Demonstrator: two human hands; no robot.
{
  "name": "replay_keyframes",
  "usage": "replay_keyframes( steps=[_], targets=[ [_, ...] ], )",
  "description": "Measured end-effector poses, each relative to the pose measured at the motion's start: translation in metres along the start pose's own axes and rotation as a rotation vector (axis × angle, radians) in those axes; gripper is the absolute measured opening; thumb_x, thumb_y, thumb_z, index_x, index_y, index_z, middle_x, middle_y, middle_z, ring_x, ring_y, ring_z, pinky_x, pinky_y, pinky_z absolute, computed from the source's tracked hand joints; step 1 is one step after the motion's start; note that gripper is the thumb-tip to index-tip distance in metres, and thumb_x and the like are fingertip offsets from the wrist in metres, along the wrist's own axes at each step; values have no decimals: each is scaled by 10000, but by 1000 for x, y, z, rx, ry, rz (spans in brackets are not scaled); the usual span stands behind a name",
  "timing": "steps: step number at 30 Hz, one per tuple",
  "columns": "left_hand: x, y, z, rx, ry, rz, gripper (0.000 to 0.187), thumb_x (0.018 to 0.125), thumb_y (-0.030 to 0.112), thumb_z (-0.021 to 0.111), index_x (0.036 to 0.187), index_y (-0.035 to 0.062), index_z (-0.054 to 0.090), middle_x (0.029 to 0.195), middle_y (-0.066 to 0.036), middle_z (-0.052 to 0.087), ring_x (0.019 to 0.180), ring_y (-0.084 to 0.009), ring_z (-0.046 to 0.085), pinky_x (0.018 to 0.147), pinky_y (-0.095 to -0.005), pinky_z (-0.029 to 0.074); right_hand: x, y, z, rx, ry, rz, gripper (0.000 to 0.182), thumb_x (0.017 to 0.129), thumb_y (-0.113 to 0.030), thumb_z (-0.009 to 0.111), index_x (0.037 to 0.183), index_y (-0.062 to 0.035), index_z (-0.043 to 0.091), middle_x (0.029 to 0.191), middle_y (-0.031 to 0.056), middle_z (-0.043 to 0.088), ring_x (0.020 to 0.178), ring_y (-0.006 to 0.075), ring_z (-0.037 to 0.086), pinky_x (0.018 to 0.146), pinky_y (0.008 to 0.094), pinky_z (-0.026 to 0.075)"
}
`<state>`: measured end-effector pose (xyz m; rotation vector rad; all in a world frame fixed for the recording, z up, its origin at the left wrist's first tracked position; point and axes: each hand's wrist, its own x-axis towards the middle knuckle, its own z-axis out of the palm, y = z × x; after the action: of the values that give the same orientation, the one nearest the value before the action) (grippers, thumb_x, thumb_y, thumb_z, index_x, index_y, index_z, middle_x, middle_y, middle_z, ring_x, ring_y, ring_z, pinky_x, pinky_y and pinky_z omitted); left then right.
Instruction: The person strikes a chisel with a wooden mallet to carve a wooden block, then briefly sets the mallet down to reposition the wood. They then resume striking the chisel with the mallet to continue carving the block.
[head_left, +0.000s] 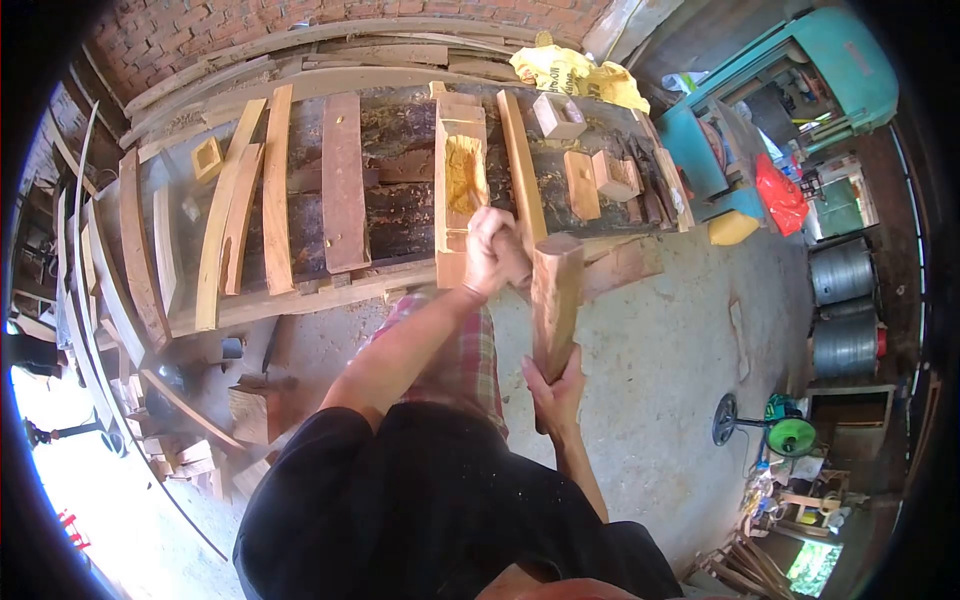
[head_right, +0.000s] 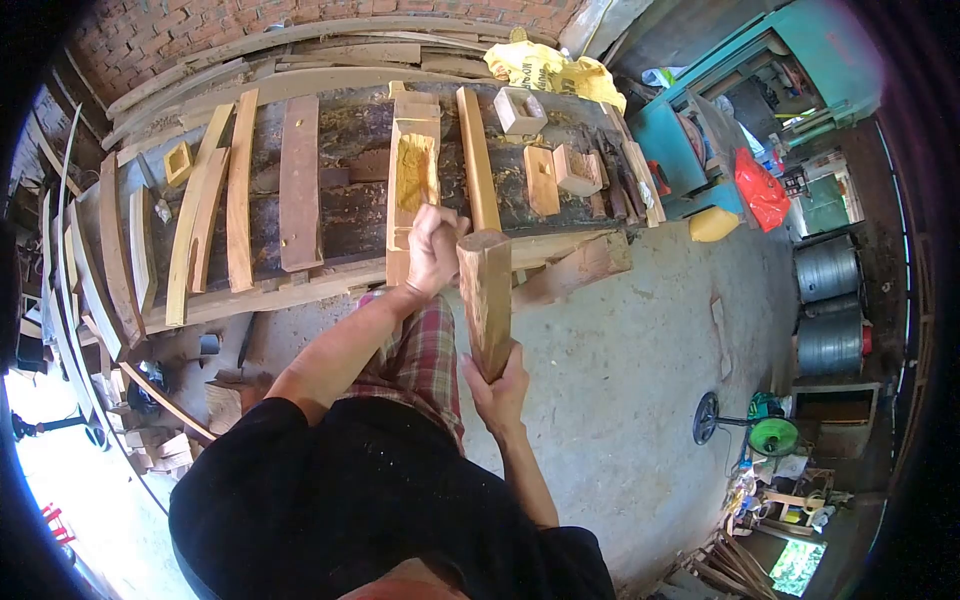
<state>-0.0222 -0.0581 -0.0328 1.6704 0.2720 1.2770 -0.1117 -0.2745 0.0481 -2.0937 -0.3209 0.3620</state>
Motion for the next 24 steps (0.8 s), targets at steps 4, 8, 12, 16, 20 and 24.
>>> replay_keyframes(
  steps=[4,8,12,16,20,24],
  targets=[
    [-7,-18,-5,-13,-31,26,265,728,18,756,817,104,521,769,-74,534,774,-309,525,727,-399,416,-9,17,-4,236,138,-150,398,807,-140,751,1112,-15,528,790,127,590,766,273,568,717,354,477],
    [-3,-11,-2,-8,-28,-19,257,718,28,753,820,103,529,791,-73,551,781,-314,533,738,-403,418,-11,24,-26,21,117,-726,393,810,-96,734,1123,-9,513,841,100,614,742,194,567,700,338,484],
    [5,9,-6,20,14,-15,253,714,42,739,809,96,512,788,-73,535,811,-316,527,763,-402,406,-20,31,-14,194,170,-249,535,776,-122,777,1176,18,449,970,136,607,828,187,568,755,338,495],
    [6,17,-11,57,-9,-23,267,720,-43,746,822,78,531,799,-83,537,768,-282,542,721,-348,442,-18,21,-13,342,260,-265,436,766,-107,769,1081,10,491,868,94,600,788,166,562,736,303,482],
    [11,15,-9,78,-23,-18,265,722,-50,741,827,72,529,795,-86,534,755,-285,530,714,-351,443,-8,10,-27,256,72,-387,222,777,-55,693,968,-27,584,748,31,590,718,137,568,692,296,499],
    [23,10,-5,-61,51,-86,275,728,-62,738,828,80,525,802,-72,530,757,-242,526,726,-329,446,10,23,4,-51,195,-450,249,817,-64,680,1030,-24,557,722,30,591,652,119,587,613,285,496]
  ],
)
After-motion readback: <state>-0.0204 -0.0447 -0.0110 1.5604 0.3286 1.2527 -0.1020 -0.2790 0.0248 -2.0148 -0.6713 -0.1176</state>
